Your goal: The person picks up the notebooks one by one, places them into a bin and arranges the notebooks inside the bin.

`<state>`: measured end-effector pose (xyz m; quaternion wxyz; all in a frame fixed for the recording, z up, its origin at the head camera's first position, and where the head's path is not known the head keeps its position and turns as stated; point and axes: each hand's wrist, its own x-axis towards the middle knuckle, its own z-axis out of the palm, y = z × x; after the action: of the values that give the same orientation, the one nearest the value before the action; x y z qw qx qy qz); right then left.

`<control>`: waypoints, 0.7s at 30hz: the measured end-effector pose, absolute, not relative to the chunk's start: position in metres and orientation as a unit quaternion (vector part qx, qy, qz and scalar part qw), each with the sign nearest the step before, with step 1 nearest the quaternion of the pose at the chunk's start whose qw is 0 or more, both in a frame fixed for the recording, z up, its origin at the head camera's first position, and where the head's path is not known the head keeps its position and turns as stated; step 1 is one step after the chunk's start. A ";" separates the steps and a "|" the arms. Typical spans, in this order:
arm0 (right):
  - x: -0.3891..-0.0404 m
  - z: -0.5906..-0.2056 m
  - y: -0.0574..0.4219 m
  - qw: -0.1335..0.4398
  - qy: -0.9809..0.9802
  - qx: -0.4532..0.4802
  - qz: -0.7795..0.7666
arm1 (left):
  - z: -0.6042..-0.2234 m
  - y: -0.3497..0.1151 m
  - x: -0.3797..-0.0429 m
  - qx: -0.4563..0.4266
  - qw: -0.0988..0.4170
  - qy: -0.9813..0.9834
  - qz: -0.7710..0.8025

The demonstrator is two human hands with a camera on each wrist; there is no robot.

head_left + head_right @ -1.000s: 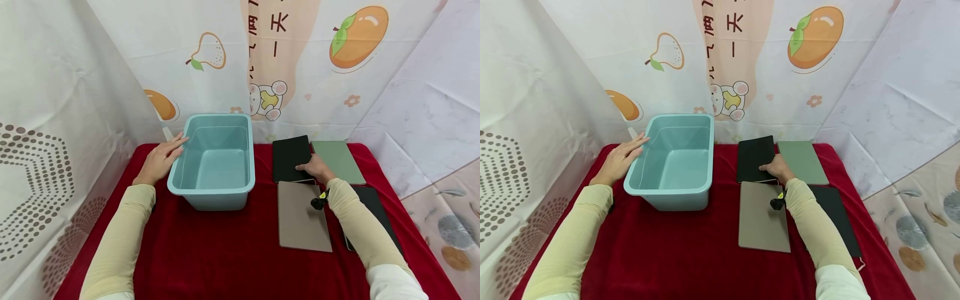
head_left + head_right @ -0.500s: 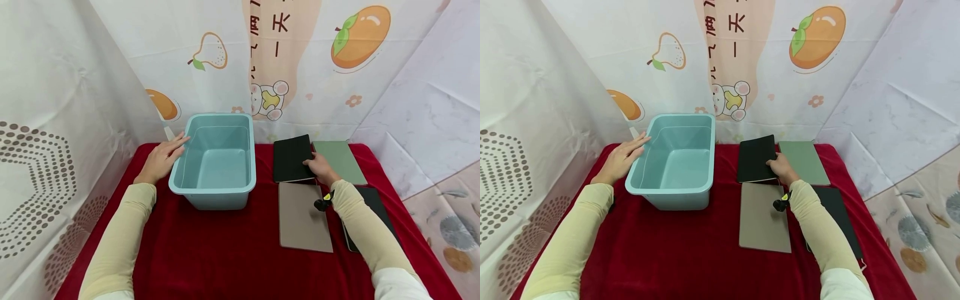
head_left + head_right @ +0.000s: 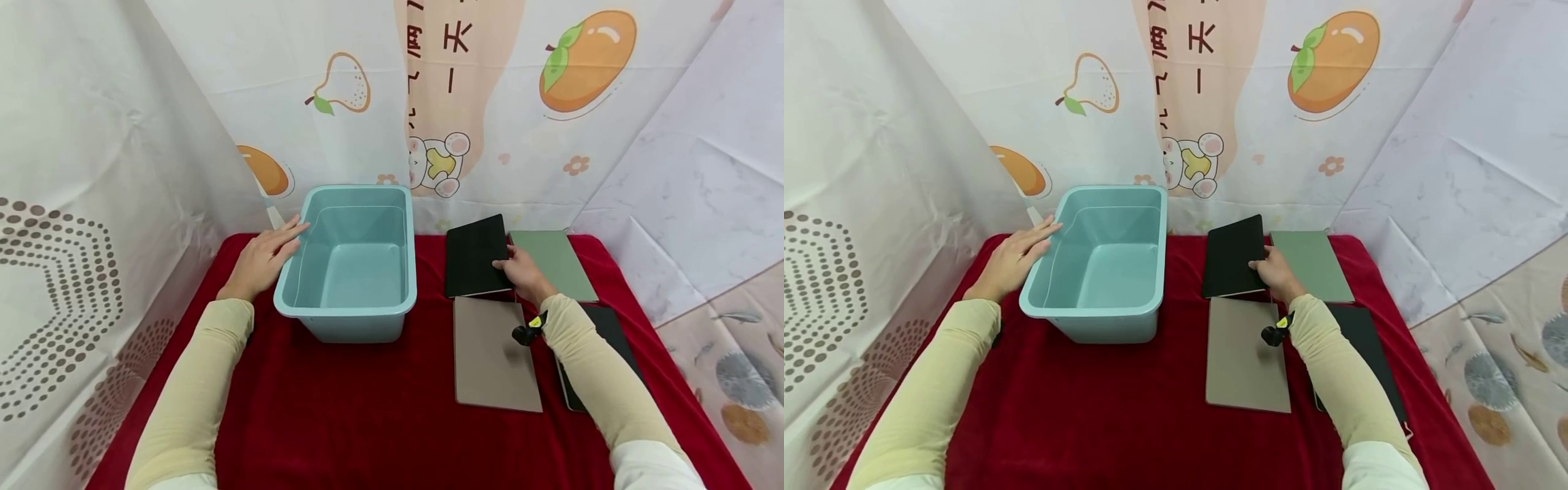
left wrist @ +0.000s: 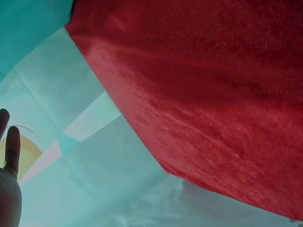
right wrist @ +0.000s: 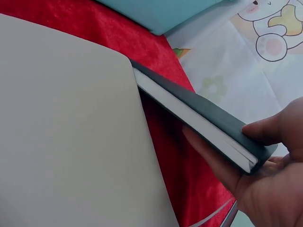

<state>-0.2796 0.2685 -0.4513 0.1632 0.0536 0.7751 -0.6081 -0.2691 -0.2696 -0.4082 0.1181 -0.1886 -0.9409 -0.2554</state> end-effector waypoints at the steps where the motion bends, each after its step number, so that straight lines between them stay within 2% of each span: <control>1: -0.279 -0.451 0.268 0.161 0.775 0.053 -0.609 | -0.408 -0.270 -0.269 -0.188 0.118 -0.942 -0.253; 21: -0.274 -0.430 0.268 0.137 0.758 0.039 -0.637 | -0.408 -0.271 -0.270 -0.187 0.113 -0.943 -0.251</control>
<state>-0.2736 0.2685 -0.4302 0.1374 0.0394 0.7576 -0.6369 -0.2699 -0.2709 -0.4085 0.1131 -0.1872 -0.9430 -0.2507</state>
